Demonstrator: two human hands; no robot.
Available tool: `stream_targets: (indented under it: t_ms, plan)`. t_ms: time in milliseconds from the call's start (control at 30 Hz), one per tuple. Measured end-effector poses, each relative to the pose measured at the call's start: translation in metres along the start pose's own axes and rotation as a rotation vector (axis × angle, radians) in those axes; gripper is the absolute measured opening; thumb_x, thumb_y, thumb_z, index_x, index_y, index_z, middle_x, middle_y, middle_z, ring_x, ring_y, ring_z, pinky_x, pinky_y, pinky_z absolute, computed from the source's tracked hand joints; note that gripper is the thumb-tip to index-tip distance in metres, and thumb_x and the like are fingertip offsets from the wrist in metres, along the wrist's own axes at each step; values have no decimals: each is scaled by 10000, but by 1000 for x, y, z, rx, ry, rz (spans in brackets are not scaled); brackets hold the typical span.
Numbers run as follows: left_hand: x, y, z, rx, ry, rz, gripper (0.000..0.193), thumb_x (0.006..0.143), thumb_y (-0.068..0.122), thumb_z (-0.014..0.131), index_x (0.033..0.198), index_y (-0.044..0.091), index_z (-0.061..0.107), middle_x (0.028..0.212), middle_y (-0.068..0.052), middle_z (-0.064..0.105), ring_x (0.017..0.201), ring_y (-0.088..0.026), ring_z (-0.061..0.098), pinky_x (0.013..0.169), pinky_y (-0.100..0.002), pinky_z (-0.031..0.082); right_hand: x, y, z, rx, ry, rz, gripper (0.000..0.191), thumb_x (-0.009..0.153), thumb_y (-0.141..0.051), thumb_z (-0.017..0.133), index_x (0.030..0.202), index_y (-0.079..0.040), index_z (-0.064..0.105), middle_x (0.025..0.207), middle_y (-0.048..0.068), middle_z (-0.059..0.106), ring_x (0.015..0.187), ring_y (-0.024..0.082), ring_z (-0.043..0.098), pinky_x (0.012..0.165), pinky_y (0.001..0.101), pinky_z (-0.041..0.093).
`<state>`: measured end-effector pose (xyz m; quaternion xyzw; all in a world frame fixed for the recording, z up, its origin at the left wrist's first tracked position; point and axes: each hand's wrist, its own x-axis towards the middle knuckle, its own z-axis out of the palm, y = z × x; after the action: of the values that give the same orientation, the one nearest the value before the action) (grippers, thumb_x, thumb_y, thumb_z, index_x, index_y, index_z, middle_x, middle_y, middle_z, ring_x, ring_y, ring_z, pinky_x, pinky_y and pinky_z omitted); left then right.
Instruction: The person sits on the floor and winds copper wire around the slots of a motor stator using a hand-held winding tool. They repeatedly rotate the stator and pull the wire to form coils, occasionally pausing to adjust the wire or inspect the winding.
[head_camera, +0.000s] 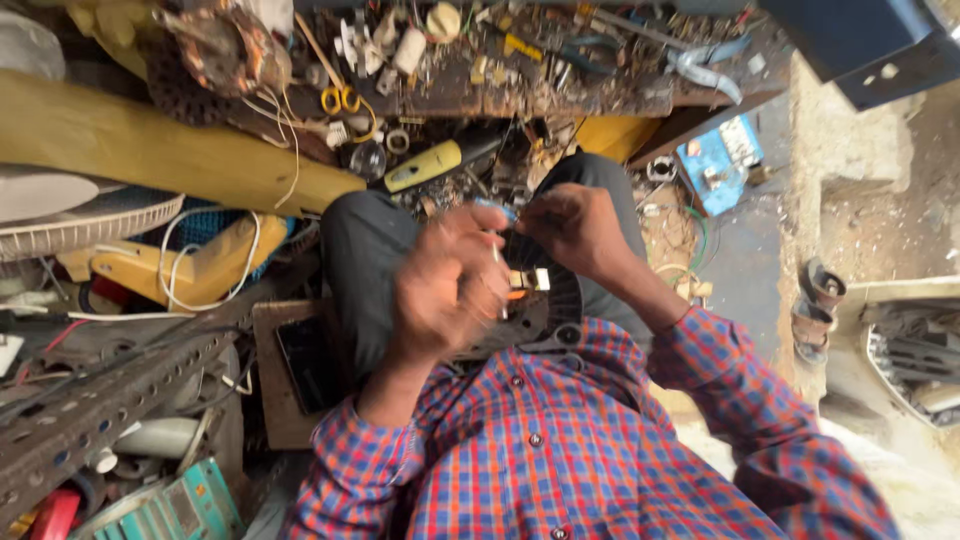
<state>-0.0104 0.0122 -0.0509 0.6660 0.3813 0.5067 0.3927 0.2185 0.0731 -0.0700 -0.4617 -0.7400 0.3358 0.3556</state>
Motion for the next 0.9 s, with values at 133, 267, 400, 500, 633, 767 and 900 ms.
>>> stream_targets:
  t_ms: [133, 267, 400, 500, 633, 767, 900]
  plan:
    - [55, -16, -9, 540, -383, -181, 327, 830, 348, 856, 824, 39, 748, 924, -129, 716, 949, -318, 651, 871, -469, 518, -4, -6, 8, -411, -3, -202, 103, 750, -119, 839, 826, -106, 771, 685, 97, 631, 626, 293, 650, 545, 422, 484]
    - [77, 21, -30, 108, -578, -290, 183, 863, 222, 739, 959, 69, 766, 984, -102, 732, 959, -254, 714, 859, -418, 576, -45, -71, -4, -361, -298, -409, 127, 777, -161, 827, 822, -93, 729, 689, 81, 602, 628, 270, 624, 555, 420, 480]
    - [25, 56, -12, 352, -226, 73, 136, 885, 141, 702, 934, 17, 727, 1192, -192, 658, 1135, -408, 610, 1000, -488, 488, -52, -78, -28, -351, -424, -259, 236, 682, -148, 767, 916, -166, 787, 757, 33, 711, 665, 260, 696, 555, 393, 534]
    - [-3, 45, -3, 699, -230, 417, 107, 864, 93, 710, 897, -9, 708, 1288, -170, 634, 1222, -404, 581, 1054, -560, 422, -29, -38, -22, -253, -106, -8, 85, 852, -97, 800, 936, -102, 787, 758, 94, 685, 672, 235, 686, 596, 373, 529]
    - [-18, 21, -2, -194, 112, 47, 101, 970, 36, 691, 1069, 55, 692, 1374, -121, 599, 1204, -178, 602, 1092, -368, 491, -10, 3, 8, 25, 42, 6, 80, 839, -28, 796, 901, -38, 746, 835, 100, 688, 753, 173, 706, 649, 315, 543]
    - [-25, 5, -2, 10, -51, -120, 596, 860, 17, 785, 1396, 18, 526, 1196, -108, 638, 1061, -168, 661, 911, -325, 572, -5, 13, 19, 340, 195, 205, 92, 920, -77, 762, 961, -43, 687, 929, 63, 659, 729, 162, 684, 564, 288, 479]
    - [-35, 1, 6, -110, -81, -288, 606, 948, -46, 717, 1492, 22, 458, 1194, -112, 683, 1000, -146, 710, 855, -305, 599, -11, 18, 27, 1393, 86, 489, 134, 1062, -184, 688, 1062, -88, 595, 1044, 8, 658, 697, 72, 611, 525, 218, 423]
